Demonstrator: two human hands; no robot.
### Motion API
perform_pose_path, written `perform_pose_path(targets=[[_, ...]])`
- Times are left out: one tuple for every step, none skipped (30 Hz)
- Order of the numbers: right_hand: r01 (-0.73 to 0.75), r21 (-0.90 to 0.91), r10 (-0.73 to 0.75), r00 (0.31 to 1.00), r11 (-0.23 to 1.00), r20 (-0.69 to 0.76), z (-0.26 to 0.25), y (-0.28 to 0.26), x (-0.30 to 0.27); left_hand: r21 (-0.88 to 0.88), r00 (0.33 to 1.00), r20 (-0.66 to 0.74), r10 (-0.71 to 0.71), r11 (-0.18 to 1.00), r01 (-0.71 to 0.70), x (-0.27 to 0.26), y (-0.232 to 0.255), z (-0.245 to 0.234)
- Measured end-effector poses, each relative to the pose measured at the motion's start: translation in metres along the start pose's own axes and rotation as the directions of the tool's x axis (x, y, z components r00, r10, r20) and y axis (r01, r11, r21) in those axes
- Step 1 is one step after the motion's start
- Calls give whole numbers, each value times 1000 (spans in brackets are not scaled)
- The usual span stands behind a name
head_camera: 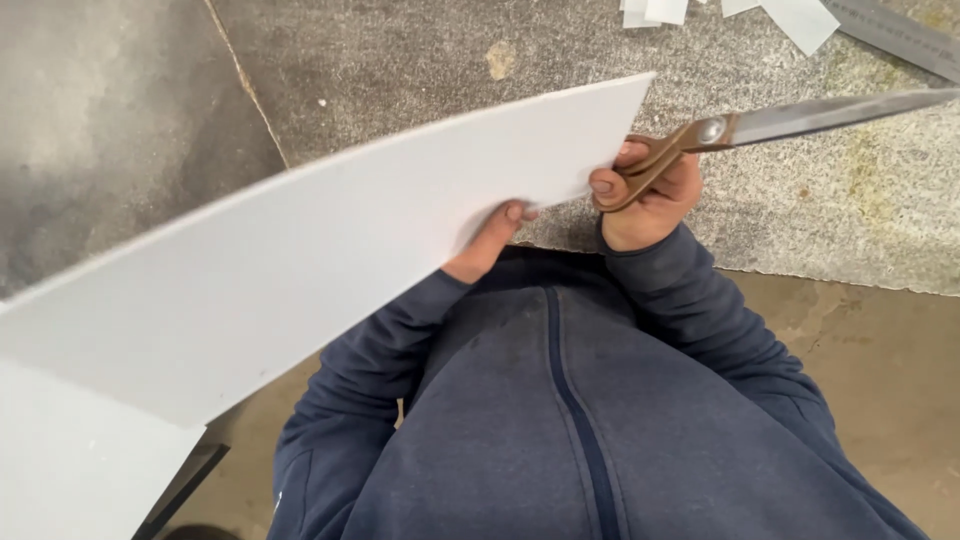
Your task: The person picks up a pair of scissors and a white rectangular sheet from a workbench. They proceed to cut the sheet into multiple thin strips using the scissors, holding the material with one hand and cutting with the other. The cut strips are placed on the table, and the person briefly folds one of the strips at the end.
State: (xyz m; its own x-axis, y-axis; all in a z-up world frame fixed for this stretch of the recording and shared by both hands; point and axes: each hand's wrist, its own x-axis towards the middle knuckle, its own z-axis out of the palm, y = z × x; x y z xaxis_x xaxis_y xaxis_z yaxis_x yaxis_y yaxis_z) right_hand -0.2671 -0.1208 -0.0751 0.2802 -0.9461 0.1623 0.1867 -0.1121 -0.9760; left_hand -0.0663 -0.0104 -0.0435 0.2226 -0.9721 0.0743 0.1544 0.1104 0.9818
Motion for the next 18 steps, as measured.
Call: perform_pose_path(targets=[[18, 31, -18, 1000, 999, 7, -3, 3, -1, 25, 995, 13, -96, 995, 96, 0, -10, -4], [38, 61, -39, 999, 997, 16, -7, 6, -1, 50, 982, 24, -188, 981, 187, 1, -21, -7], [40, 60, -41, 999, 997, 20, -2, -5, 3, 48, 983, 21, -184, 982, 183, 3, -19, -9], [15, 97, -22, 997, 995, 72, 4, -15, 7, -35, 989, 66, -130, 991, 132, 4, -16, -12], [-13, 131, -4, 992, 991, 125, 11, -25, 10, -119, 991, 108, -72, 989, 85, 4, -14, -16], [-15, 135, -4, 991, 991, 134, 13, -29, 8, -117, 993, 99, -70, 990, 82, 5, -9, -18], [-77, 132, 45, 971, 988, 233, 15, -32, 6, -122, 995, 31, -98, 987, 101, 6, -4, -20], [-135, 122, 88, 939, 983, 334, 17, -36, 6, -130, 992, -40, -122, 985, 116, 8, 0, -21], [-134, 122, 85, 934, 983, 347, 13, -31, 0, -130, 992, -52, -116, 986, 108, 9, 7, -25], [-192, 69, 144, 887, 979, 439, 8, -27, -6, -135, 995, -50, -87, 988, 80, 10, 13, -29], [-243, 9, 202, 828, 970, 523, 3, -22, -11, -139, 997, -48, -58, 989, 51, 12, 20, -33], [-245, 5, 205, 820, 969, 535, 4, -22, -11, -142, 997, -61, -56, 989, 47, 13, 16, -34], [-253, -62, 240, 772, 966, 589, 5, -22, -12, -186, 996, -68, -59, 981, 46, 14, 13, -35], [-252, -127, 274, 724, 959, 633, 6, -22, -13, -229, 996, -66, -61, 972, 44, 17, 9, -37], [-250, -129, 273, 720, 960, 638, 11, -24, -12, -230, 996, -73, -58, 972, 40, 18, 8, -35], [-233, -171, 287, 700, 957, 654, 15, -26, -11, -223, 996, -67, -57, 974, 40, 20, 7, -34], [-214, -213, 302, 680, 953, 668, 18, -29, -9, -217, 997, -61, -56, 975, 41, 22, 5, -32], [-212, -218, 304, 678, 953, 670, 18, -27, -9, -221, 996, -64, -53, 975, 38, 23, 7, -29]])
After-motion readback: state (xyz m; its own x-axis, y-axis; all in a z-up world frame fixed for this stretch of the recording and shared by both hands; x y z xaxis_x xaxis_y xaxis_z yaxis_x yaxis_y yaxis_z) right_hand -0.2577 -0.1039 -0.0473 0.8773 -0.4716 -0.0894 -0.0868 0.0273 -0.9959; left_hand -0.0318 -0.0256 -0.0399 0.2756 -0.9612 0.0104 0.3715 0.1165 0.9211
